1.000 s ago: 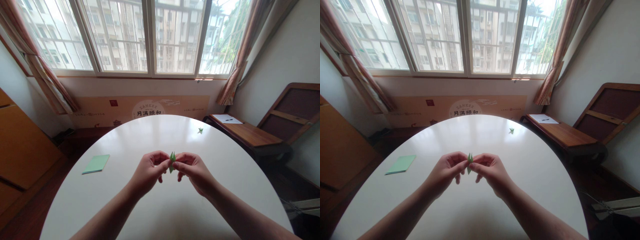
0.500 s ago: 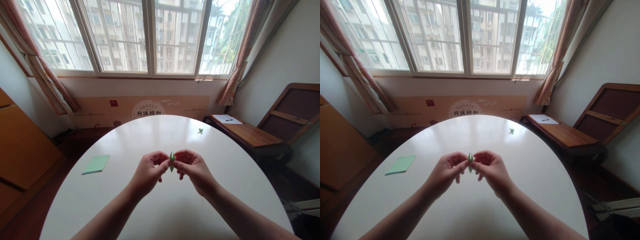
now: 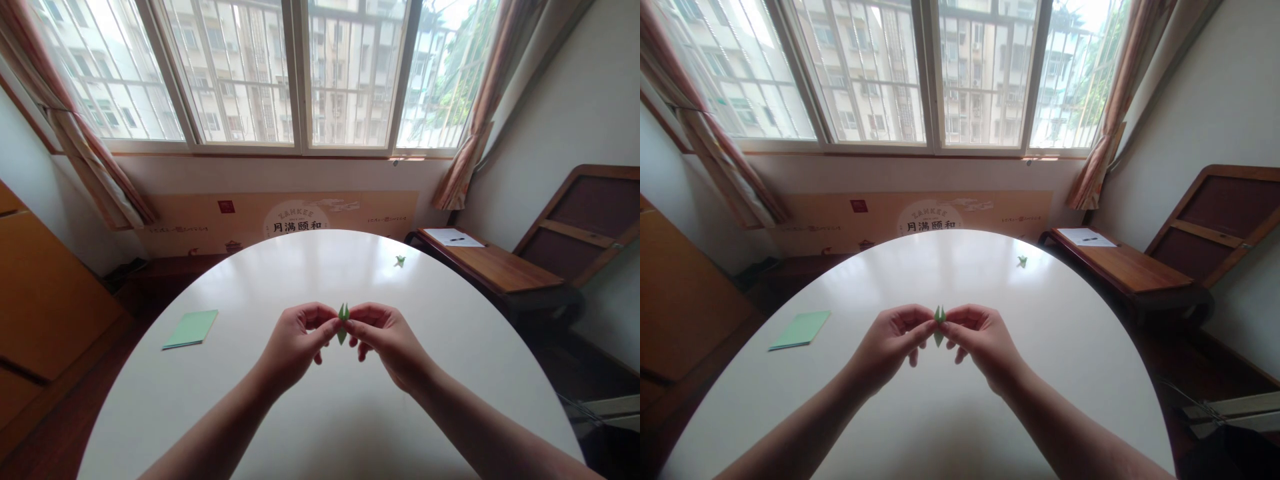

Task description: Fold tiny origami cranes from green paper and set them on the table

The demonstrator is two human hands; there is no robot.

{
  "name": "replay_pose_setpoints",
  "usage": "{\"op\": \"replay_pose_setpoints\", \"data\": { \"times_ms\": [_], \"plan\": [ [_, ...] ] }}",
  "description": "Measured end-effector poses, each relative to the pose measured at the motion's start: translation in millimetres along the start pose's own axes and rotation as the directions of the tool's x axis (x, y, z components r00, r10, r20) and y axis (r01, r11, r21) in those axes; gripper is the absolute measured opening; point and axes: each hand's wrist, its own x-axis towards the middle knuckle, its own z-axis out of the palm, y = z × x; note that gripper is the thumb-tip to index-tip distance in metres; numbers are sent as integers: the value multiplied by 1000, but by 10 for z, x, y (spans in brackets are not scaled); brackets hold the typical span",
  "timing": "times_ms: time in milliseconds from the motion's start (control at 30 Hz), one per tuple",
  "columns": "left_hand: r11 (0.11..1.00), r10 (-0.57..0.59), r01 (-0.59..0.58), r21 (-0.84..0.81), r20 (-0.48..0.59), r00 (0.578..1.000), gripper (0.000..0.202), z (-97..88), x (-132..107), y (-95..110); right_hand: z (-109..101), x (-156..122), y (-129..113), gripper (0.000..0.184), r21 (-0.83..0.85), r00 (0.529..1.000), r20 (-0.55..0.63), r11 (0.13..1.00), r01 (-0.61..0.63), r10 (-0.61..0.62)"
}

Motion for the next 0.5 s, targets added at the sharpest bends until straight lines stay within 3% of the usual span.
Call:
{"op": "replay_pose_setpoints", "data": {
  "times_ms": [500],
  "plan": [
    [1000,13,-13,17,0,1000,27,-23,10,-16,-21,-19,-19,26,-148,998,39,987,60,-55]
  ]
}}
